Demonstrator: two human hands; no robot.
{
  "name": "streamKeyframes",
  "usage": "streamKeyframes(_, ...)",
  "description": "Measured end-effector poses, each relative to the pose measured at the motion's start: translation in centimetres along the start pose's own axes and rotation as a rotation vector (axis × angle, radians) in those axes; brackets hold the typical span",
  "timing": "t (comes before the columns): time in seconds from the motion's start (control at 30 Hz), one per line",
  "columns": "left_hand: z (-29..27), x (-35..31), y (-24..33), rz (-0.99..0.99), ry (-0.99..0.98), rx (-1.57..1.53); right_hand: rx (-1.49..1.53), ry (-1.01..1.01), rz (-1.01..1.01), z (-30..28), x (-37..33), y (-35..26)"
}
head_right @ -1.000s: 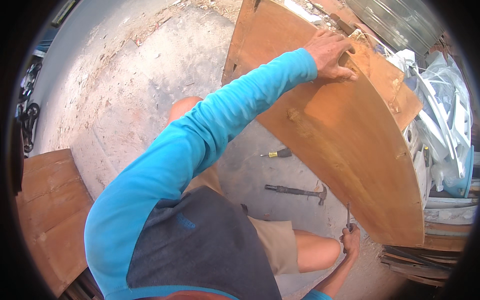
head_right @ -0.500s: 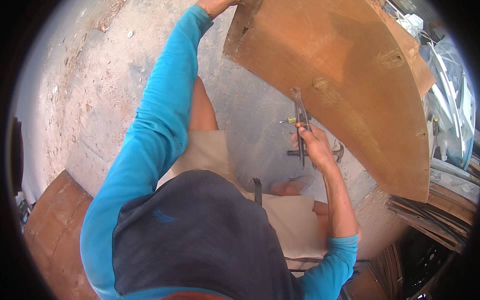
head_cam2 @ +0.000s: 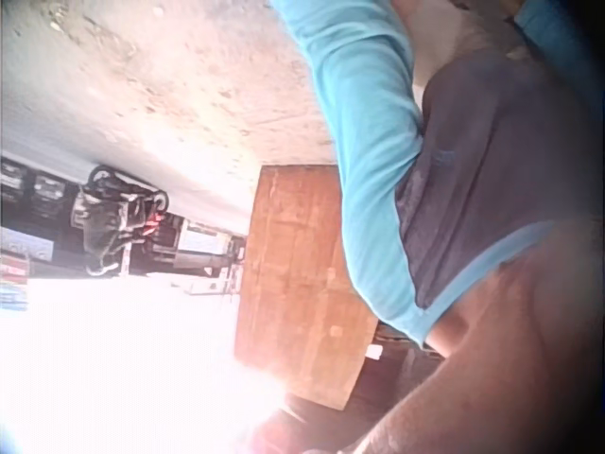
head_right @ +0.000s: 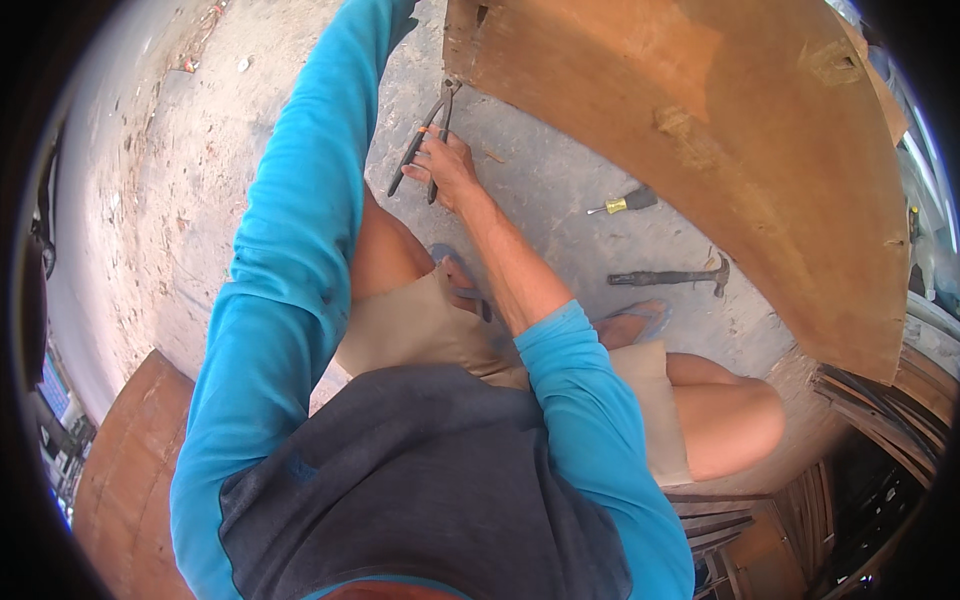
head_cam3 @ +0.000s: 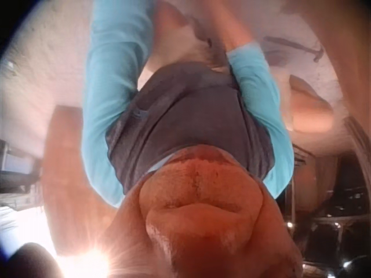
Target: The person sits on the ground and uses pliers, a hammer, and a screwdriver to remove nails and screws from a large curved wooden board. They repeatedly pry, hammer, and unscrew fasteners along the board's edge, occasionally repositioning the board to access different areas.
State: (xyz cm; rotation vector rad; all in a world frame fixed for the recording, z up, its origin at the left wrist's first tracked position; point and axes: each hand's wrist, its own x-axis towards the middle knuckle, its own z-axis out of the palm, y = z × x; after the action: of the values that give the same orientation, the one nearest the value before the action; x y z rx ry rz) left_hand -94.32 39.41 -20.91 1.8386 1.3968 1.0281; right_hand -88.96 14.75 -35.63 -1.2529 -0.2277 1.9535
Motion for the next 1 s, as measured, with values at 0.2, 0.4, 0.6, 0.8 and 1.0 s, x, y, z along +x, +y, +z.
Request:
streamKeyframes(0.2,0.4,-0.2,0.6,-0.033,0.026,0.098,0.161,-0.05,-0.08,1.5,4.1,3.2)
streamKeyframes(0.4,0.3,-0.5,0.6,0.012,0.001,0.018,0.233,-0.07,-0.184,2.4,5.9,5.5)
streamKeyframes(0.6,0.2,-0.2,-0.5,0.029,-0.019,-0.05,0.394,-0.077,-0.179,4.3,6.4,5.4)
streamKeyframes(0.8,0.2,-0.3,-0.7,-0.008,-0.005,-0.058,0.493,-0.126,-0.183,5.8,7.8,4.9)
streamKeyframes(1.0,0.2,-0.5,-0.5,-0.06,-0.05,-0.204,0.395,0.008,-0.187,6.7,7.1,4.0)
